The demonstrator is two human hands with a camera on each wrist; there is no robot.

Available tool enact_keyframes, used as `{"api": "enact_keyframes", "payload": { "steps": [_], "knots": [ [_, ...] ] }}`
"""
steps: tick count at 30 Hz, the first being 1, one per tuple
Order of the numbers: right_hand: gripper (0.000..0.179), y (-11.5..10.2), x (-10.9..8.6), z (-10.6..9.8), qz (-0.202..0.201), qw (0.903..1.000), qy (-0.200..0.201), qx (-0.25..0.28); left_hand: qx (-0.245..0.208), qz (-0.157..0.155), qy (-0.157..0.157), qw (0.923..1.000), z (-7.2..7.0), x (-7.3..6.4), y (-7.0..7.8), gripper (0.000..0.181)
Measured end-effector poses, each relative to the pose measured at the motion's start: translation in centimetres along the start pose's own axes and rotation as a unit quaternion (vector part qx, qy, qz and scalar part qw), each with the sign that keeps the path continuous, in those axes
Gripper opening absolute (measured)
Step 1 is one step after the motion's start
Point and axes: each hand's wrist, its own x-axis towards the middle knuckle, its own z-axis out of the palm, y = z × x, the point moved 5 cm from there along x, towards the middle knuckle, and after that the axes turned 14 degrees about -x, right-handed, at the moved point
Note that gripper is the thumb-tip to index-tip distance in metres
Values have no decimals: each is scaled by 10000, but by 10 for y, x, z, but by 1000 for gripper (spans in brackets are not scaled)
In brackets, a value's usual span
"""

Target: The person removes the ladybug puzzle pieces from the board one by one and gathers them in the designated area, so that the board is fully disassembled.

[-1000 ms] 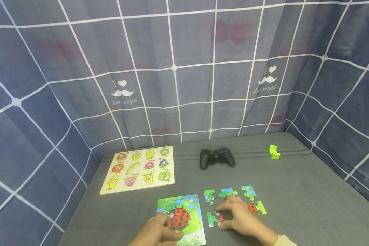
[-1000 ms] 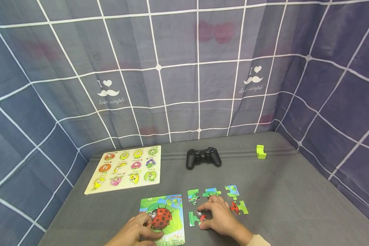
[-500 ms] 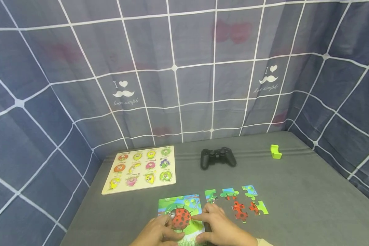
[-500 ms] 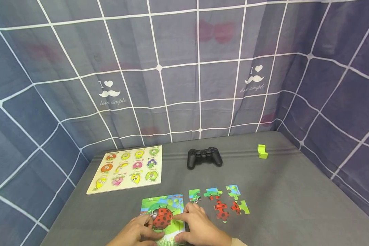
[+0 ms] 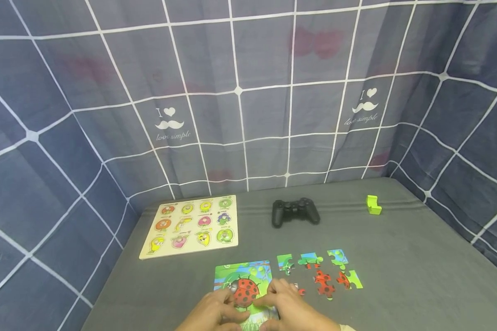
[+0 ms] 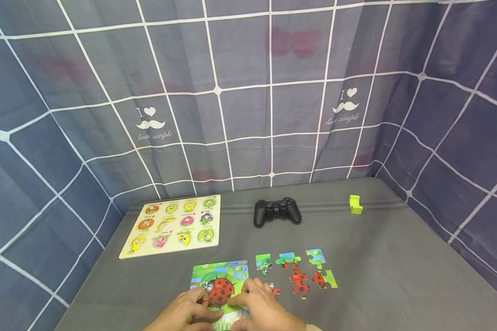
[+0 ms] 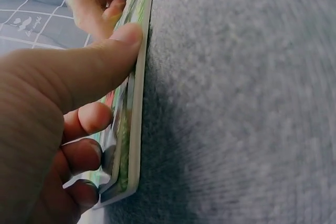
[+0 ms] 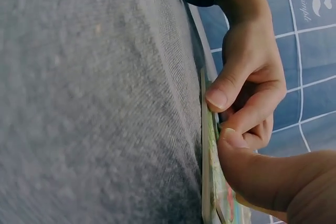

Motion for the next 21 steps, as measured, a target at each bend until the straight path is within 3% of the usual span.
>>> {"api": "enact_keyframes", "payload": {
  "steps": [3, 5, 13, 18, 21],
  "knots": [
    [62, 0, 1, 0, 81, 9998, -2, -170, 155, 164, -21, 9997, 2, 2, 3, 29],
    [63, 1, 1, 1, 99, 9996, -10, -280, 53, 112, -134, 9998, 3, 3, 5, 32],
    [56, 4, -2, 0, -3, 9991, 165, -402, -920, -733, -656, 9909, 2, 5, -2, 41],
    [57, 6, -1, -2, 389, 9974, 342, -507, -594, -696, -725, 9932, 2, 6, -3, 42],
    [53, 6, 0, -1, 405, 9977, 448, -310, -271, -561, -539, 9966, 2, 6, -3, 42]
  ]
}}
